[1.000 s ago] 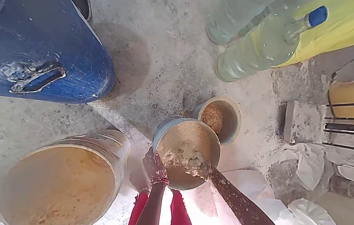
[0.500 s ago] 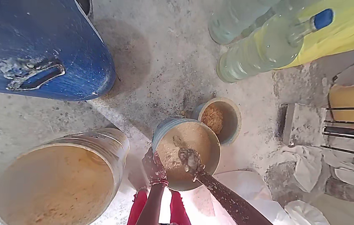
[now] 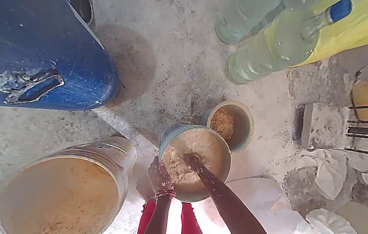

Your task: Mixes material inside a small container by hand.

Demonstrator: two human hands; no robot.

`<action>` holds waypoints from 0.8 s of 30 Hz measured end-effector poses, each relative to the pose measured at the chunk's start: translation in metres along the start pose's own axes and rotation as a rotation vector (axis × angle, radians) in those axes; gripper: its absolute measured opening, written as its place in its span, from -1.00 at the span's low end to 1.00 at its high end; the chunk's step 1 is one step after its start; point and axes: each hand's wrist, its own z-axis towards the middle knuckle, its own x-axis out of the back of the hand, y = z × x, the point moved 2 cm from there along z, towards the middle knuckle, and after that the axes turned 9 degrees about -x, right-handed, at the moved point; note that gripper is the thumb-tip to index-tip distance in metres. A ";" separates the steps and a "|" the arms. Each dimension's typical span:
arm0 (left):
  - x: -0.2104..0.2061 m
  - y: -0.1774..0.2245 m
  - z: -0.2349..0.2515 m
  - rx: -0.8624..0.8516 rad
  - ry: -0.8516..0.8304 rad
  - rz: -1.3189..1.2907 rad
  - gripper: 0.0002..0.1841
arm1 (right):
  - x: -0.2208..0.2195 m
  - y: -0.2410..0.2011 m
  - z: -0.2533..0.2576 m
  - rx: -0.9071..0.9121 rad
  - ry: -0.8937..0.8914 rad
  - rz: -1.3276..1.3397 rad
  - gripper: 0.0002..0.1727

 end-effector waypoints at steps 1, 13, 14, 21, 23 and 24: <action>0.000 0.000 0.000 -0.007 0.003 0.002 -0.49 | -0.005 0.005 -0.005 -0.024 -0.055 -0.001 -0.52; -0.005 -0.010 -0.002 -0.074 0.050 -0.002 -0.49 | 0.006 0.036 -0.083 0.210 0.280 0.223 -0.52; -0.006 -0.011 -0.002 -0.099 0.066 0.002 -0.49 | 0.008 0.032 -0.090 0.187 0.319 0.305 -0.54; -0.007 -0.011 -0.004 -0.067 0.049 0.027 -0.48 | -0.008 0.030 -0.106 0.029 0.418 0.764 -0.62; -0.005 -0.008 -0.005 -0.063 0.041 0.041 -0.48 | -0.001 0.042 -0.101 0.220 0.323 0.707 -0.61; -0.007 -0.011 -0.006 -0.067 0.053 0.057 -0.49 | 0.003 0.050 -0.100 0.304 0.301 0.724 -0.60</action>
